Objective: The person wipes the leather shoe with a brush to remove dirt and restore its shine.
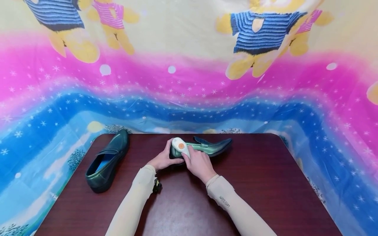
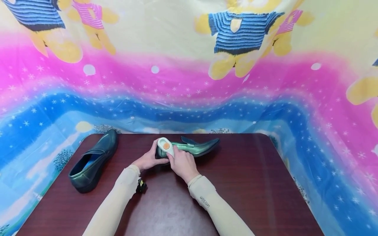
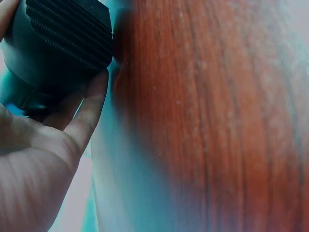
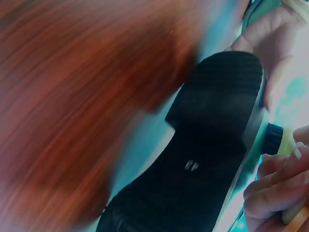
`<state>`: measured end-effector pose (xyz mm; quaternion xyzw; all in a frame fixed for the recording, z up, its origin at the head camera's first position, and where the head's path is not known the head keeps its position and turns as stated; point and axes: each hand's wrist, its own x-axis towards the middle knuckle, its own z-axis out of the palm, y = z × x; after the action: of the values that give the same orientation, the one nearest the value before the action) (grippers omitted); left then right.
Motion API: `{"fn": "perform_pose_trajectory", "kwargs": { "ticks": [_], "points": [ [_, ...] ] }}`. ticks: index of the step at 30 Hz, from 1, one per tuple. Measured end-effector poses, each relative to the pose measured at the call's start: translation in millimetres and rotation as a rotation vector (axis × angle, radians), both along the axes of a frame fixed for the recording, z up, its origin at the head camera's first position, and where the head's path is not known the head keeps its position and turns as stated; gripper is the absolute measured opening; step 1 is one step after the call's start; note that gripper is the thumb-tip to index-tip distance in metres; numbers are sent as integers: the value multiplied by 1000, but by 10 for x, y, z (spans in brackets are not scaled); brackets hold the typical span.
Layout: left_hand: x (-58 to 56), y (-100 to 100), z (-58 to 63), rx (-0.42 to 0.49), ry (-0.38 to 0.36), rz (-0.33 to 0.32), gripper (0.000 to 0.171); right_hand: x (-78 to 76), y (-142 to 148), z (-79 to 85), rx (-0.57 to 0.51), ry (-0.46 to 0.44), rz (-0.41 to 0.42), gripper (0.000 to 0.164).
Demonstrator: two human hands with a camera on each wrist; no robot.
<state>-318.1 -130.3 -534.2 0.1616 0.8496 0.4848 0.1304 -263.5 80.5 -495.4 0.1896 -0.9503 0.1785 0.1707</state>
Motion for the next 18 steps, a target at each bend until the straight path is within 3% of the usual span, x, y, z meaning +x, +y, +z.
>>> {"fn": "perform_pose_trajectory", "kwargs": {
  "ticks": [9, 18],
  "points": [
    [-5, -25, 15, -8, 31, 20, 98, -12, 458, 21, -37, -17, -121, 33],
    [-17, -8, -24, 12, 34, -7, 100, 86, 374, 91, -126, -83, -51, 31]
  ]
}}
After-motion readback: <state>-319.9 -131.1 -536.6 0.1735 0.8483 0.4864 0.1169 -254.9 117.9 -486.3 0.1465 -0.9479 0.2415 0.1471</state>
